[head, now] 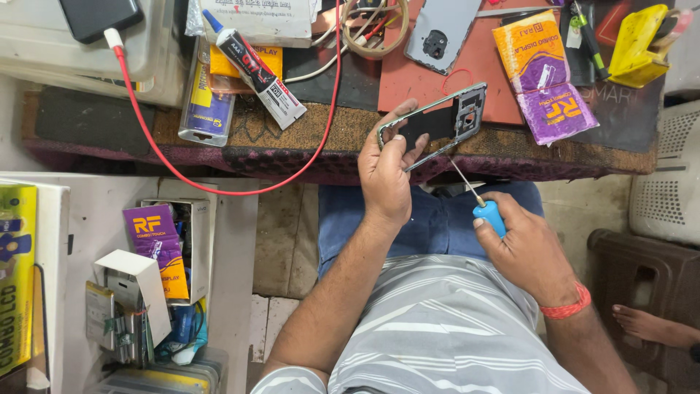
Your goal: The person holds a disassembled smartphone frame and uses a blue-handled screwdriver to repeatedly probe and scrape the interior surfaces. The person rotates the frame to access different areas while continuing to scrape along the edges and around the camera cutout.
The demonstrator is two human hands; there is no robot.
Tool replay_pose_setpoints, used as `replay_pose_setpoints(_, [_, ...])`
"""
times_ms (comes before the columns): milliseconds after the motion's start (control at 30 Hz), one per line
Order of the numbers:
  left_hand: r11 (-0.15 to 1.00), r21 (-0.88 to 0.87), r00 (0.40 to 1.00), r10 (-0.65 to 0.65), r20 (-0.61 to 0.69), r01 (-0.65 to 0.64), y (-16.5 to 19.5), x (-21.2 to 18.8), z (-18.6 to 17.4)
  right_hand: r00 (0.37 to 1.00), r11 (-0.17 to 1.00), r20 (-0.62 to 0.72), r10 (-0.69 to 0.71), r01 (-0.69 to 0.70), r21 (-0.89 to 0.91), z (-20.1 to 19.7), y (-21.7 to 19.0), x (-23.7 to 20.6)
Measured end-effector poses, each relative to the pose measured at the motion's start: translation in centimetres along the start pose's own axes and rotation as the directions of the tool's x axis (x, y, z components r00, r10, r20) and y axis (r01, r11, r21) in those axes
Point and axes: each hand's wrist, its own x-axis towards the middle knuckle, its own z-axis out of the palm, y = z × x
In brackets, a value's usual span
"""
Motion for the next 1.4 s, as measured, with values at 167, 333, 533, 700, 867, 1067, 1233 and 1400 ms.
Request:
replay_pose_setpoints(167, [0.919,-0.097,0.922,-0.372,0.109,0.382,3.4,1.8,-1.9,0.988,0.987,-0.012,-0.157,0.156,-0.046,-0.9,0.8,0.4])
replay_pose_setpoints(333, [0.851,-0.024,0.834,-0.508,0.213,0.525,6.1,2.4,-3.5,0.946,0.893,-0.256,-0.197,0.281,0.351,-0.3,1.8,0.7])
replay_pose_setpoints(533, [0.855,-0.132,0.823,-0.424,0.379,0.501,5.3,1.8,-3.1,0.976,0.294,-0.01,0.219,-0.056,0.954,1.8,1.3,2.4])
replay_pose_setpoints(700, [0.669,-0.667,0.918,-0.058,0.392,0.328,2.4,0.2,-1.6,0.945,0.206,-0.017,0.326,-0.053,0.977,3.2,-0.6,2.9])
replay_pose_setpoints(867, [0.789,-0.566,0.942,-0.048,0.332,0.24,-0.8,-0.9,-0.2,0.97,0.436,0.025,0.242,-0.131,0.89,4.6,-2.0,1.8])
replay_pose_setpoints(1067, [0.703,-0.696,0.935,0.132,0.33,0.147,-0.3,0.1,-2.2,0.992,0.921,-0.049,-0.12,0.129,0.366,2.4,-3.0,-1.4])
replay_pose_setpoints(1233, [0.733,-0.665,0.943,0.103,0.317,0.143,0.4,0.0,-1.9,0.972,0.977,0.117,-0.203,0.208,-0.035,1.6,-4.6,-1.8])
replay_pose_setpoints(1400, [0.747,-0.651,0.957,0.077,0.281,0.131,0.6,-0.4,-1.6,0.949,0.95,0.127,-0.288,0.3,-0.087,1.4,-5.4,-0.9])
